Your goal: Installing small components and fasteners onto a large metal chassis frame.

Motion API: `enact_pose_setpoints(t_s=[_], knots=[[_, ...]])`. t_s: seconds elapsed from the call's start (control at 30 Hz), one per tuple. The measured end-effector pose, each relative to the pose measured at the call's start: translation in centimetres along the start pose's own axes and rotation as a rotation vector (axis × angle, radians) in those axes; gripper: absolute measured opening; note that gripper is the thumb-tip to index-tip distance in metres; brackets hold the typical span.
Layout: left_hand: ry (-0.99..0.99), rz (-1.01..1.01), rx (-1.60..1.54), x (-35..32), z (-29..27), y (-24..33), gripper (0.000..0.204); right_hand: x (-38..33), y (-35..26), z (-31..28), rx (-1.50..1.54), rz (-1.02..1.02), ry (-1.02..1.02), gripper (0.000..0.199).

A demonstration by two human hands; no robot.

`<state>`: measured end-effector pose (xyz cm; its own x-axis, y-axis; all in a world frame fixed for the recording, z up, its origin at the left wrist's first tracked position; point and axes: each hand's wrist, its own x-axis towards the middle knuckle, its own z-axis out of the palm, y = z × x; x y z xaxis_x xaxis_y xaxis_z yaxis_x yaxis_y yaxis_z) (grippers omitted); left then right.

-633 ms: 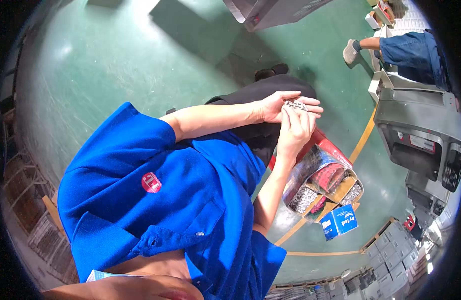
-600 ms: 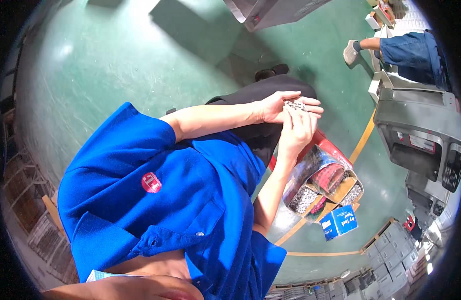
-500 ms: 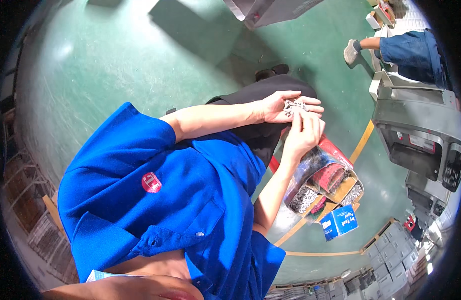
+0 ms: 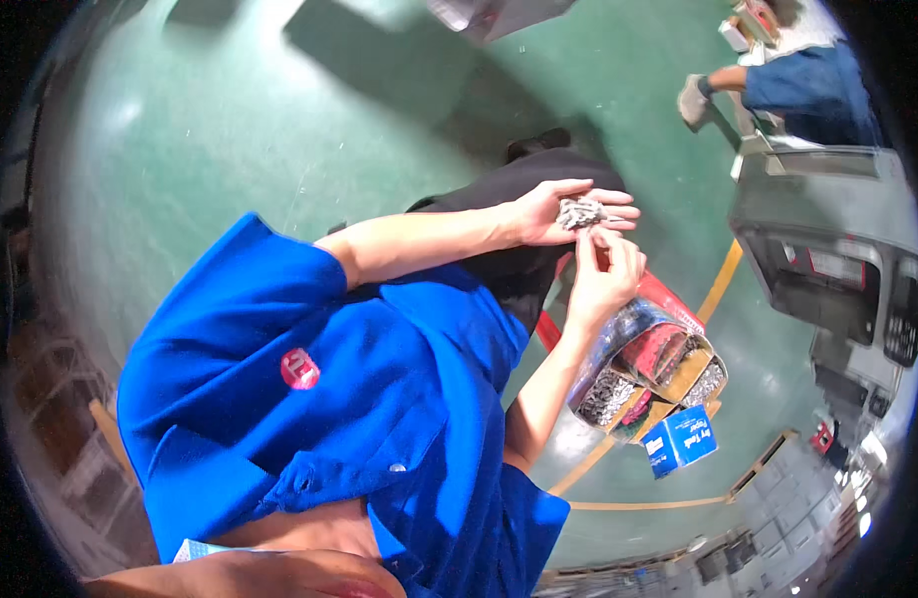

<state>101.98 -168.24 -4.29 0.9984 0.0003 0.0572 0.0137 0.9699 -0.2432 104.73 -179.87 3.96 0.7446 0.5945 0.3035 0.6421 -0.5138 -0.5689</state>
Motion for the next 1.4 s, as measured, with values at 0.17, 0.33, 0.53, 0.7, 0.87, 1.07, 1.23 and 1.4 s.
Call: enact_pose_setpoints(t_s=[0.17,0.33,0.53,0.7,0.87,1.07,1.23,1.4], knots=[[-0.017,0.001,0.075,0.5,-0.2,0.2,0.055,-0.1,0.7,0.5,0.037,-0.026,-0.043,0.019],[-0.005,-0.008,0.093,0.2,0.7,0.0,0.056,-0.1,1.5,0.6,0.045,-0.012,-0.035,0.012],[0.026,-0.009,0.054,0.2,1.2,-0.2,0.052,0.1,1.9,0.5,0.062,-0.047,0.065,0.008],[0.027,-0.005,0.057,0.0,1.2,-0.2,0.053,1.5,2.8,-1.3,0.325,0.148,0.209,0.008],[0.038,-0.024,0.03,0.1,1.3,-0.1,0.055,6.3,9.0,-4.4,0.572,0.25,0.399,0.009],[0.07,-0.029,0.031,0.7,1.5,-0.3,0.055,14.6,17.9,-9.7,0.664,0.276,0.634,0.012],[0.122,-0.02,0.012,0.9,1.6,-0.1,0.054,22.1,21.8,-13.7,0.484,0.179,0.865,0.01],[0.145,-0.045,0.004,1.7,1.4,-0.2,0.054,27.4,21.7,-15.2,0.18,-0.106,0.936,0.011]])
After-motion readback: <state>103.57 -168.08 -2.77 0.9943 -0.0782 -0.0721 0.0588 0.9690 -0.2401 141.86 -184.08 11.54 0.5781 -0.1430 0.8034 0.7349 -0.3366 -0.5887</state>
